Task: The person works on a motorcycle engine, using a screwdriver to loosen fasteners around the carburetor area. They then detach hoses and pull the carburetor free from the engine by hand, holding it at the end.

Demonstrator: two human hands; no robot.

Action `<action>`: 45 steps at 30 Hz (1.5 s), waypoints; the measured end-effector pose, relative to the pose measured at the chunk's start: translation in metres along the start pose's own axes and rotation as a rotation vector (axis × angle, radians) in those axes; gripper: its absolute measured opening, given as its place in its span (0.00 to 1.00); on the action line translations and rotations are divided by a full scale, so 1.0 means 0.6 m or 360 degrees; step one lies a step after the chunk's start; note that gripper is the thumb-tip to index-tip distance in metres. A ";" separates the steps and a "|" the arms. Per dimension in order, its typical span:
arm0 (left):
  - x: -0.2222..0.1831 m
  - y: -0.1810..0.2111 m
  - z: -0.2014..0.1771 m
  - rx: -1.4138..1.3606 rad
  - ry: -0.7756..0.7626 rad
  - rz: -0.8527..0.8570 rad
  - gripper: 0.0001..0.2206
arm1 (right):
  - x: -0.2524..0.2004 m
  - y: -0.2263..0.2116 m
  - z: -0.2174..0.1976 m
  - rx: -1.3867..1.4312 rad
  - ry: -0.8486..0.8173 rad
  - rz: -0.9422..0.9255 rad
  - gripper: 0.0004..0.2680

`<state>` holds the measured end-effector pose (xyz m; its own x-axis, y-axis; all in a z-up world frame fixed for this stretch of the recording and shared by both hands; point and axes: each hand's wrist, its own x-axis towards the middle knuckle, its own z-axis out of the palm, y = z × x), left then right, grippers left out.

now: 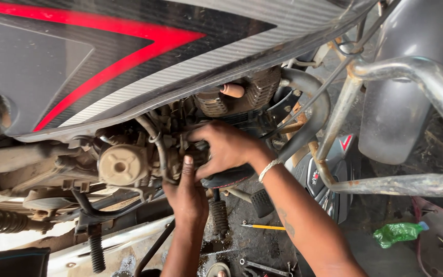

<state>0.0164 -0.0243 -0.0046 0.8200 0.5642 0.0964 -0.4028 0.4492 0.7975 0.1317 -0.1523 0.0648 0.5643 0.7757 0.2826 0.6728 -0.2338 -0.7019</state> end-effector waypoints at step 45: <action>0.072 0.305 -0.043 0.2524 -0.0689 0.0924 0.44 | 0.036 0.065 0.065 -0.0312 0.0455 -0.0203 0.33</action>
<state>-0.0326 0.1000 0.1298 0.8726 0.0632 0.4843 -0.1208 -0.9328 0.3394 0.1514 -0.1221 0.0181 0.5621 0.6173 0.5504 0.8097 -0.2751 -0.5183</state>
